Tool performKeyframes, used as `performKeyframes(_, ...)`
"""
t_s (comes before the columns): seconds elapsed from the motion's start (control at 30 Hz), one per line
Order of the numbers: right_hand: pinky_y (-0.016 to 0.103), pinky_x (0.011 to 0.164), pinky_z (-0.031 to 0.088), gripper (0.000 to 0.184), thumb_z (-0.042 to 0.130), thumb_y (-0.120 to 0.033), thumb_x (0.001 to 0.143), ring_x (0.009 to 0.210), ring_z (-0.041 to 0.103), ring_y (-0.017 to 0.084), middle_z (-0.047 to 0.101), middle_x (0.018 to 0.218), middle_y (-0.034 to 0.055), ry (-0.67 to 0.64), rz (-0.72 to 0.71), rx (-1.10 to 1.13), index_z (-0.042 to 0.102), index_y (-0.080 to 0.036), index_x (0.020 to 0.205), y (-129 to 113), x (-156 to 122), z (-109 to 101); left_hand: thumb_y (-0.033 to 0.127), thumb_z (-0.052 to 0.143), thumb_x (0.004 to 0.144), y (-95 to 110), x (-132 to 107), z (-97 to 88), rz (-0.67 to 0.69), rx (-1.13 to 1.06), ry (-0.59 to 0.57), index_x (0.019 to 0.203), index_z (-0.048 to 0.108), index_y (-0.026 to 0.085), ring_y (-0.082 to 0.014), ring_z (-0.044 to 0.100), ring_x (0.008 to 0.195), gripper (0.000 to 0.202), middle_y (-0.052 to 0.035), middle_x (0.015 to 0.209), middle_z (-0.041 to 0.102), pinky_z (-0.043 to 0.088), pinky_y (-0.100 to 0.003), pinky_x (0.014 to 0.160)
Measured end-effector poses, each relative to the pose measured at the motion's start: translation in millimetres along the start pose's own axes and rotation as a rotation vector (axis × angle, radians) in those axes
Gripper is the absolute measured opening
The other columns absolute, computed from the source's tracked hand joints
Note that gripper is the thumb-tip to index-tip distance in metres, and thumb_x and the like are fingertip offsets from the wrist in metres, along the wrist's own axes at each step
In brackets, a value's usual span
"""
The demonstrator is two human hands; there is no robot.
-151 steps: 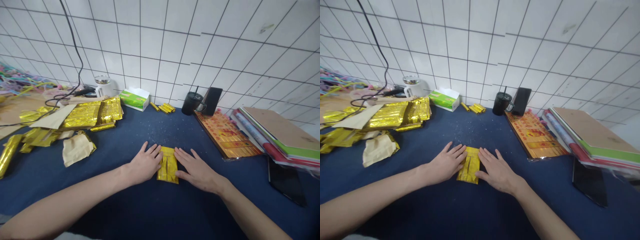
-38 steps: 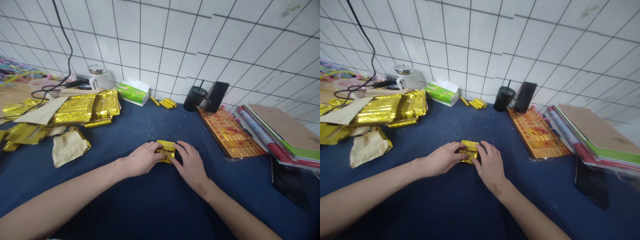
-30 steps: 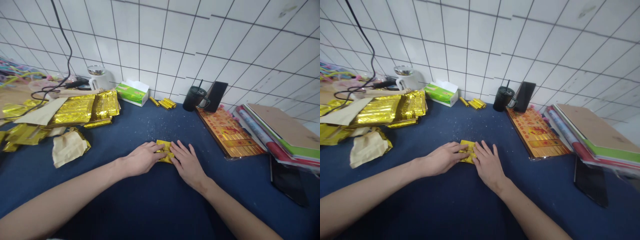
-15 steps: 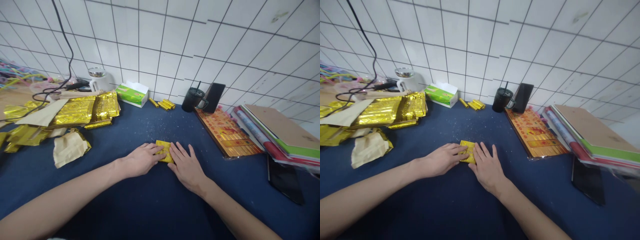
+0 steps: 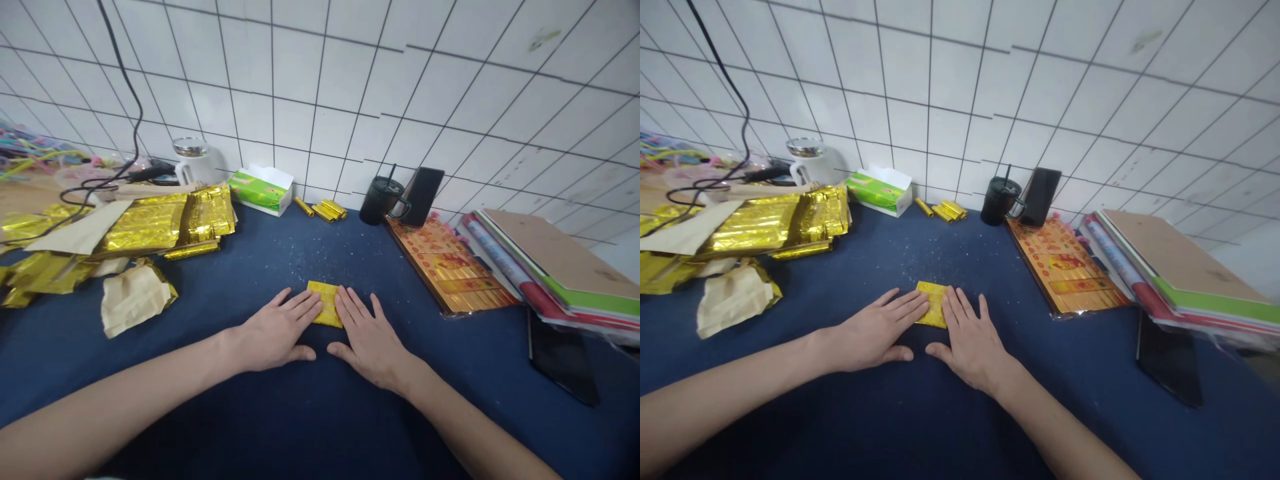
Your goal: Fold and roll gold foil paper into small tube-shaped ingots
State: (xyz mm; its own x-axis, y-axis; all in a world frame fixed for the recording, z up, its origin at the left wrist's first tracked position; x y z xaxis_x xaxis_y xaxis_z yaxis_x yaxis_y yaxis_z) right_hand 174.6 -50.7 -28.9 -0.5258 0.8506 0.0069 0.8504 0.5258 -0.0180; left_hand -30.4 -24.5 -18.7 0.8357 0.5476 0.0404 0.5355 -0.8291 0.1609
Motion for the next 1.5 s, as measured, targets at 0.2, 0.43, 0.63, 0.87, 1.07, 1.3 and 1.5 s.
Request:
performKeyframes(0.2,0.053,0.101,0.016,0.071,0.024,-0.057,0.083,0.13,0.014,0.026,0.018,0.142,0.0128,-0.034,0.022,0.092,0.011,-0.013,0.137,2.1,0.2,-8.4,0.061,0.033,0.078,2.8,-2.2,1.7,-0.015,0.01,-0.011,0.135,0.018,0.014,-0.0247,0.015,0.13,0.075,-0.0144,0.14,0.022,0.011,-0.048,0.102)
performKeyframes(0.43,0.055,0.102,0.007,0.074,0.023,-0.06,0.081,0.13,0.01,0.027,0.018,0.142,0.0135,-0.004,-0.12,0.067,0.017,-0.012,0.136,-12.6,1.1,-14.0,0.063,0.031,0.078,1.7,-0.5,1.7,-0.012,-0.002,-0.029,0.137,0.011,0.014,-0.027,0.014,0.13,0.079,-0.0148,0.141,0.018,0.012,-0.05,0.101)
performKeyframes(0.63,0.057,0.101,0.009,0.077,0.02,-0.063,0.08,0.13,0.011,0.029,0.021,0.14,0.0169,-0.064,-0.096,0.051,0.022,-0.007,0.134,-13.5,0.8,-7.0,0.062,0.032,0.078,-2.2,-1.4,-2.4,-0.003,-0.053,-0.046,0.137,0.008,0.019,-0.0261,0.017,0.129,0.077,-0.0124,0.141,0.019,0.013,-0.049,0.101)
performKeyframes(0.87,0.058,0.1,0.008,0.072,0.019,-0.058,0.083,0.131,0.006,0.028,0.018,0.141,0.0162,-0.084,-0.096,0.025,0.02,-0.007,0.135,-13.7,1.1,-6.6,0.068,0.036,0.071,-2.1,-7.8,-5.9,0.031,-0.013,-0.043,0.137,0.009,0.023,-0.0295,0.009,0.13,0.084,-0.013,0.143,0.011,0.012,-0.052,0.1)
performKeyframes(1.07,0.057,0.101,0.008,0.077,0.018,-0.063,0.08,0.131,0.007,0.028,0.019,0.141,0.0159,-0.094,-0.095,0.042,0.019,-0.009,0.136,-14.0,1.4,-6.0,0.074,0.023,0.069,16.4,-17.4,-1.6,0.074,0.076,-0.001,0.135,0.021,0.012,-0.0278,0.01,0.131,0.09,-0.0148,0.141,0.019,-0.001,-0.052,0.103)
performKeyframes(1.3,0.056,0.101,0.008,0.078,0.018,-0.064,0.08,0.131,0.008,0.028,0.021,0.141,0.0161,-0.088,-0.086,0.056,0.019,-0.009,0.135,-14.2,1.5,-7.8,0.075,0.02,0.068,21.9,-20.7,7.3,0.03,0.114,-0.015,0.134,0.02,0.006,-0.0278,0.012,0.13,0.096,-0.0189,0.14,0.017,0.002,-0.05,0.103)
performKeyframes(1.5,0.057,0.1,0.009,0.073,0.018,-0.063,0.081,0.131,0.007,0.029,0.02,0.142,0.0144,-0.097,-0.09,0.06,0.02,-0.015,0.136,-15.0,1.9,-10.1,0.075,0.022,0.068,24.3,-19.1,4.8,0.004,0.144,-0.017,0.135,0.019,0.006,-0.0288,0.012,0.13,0.096,-0.0186,0.14,0.015,0.004,-0.051,0.103)
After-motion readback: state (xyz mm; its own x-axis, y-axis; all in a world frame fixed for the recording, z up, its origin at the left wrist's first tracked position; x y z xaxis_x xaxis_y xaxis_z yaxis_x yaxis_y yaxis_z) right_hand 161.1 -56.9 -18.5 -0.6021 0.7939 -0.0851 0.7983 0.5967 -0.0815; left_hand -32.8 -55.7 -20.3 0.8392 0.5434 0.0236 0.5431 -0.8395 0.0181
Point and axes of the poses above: each hand's wrist, its own x-axis towards the middle knuckle, its own z-axis out of the palm, y = z × x, the point moved 1 cm from there along x, towards the middle knuckle
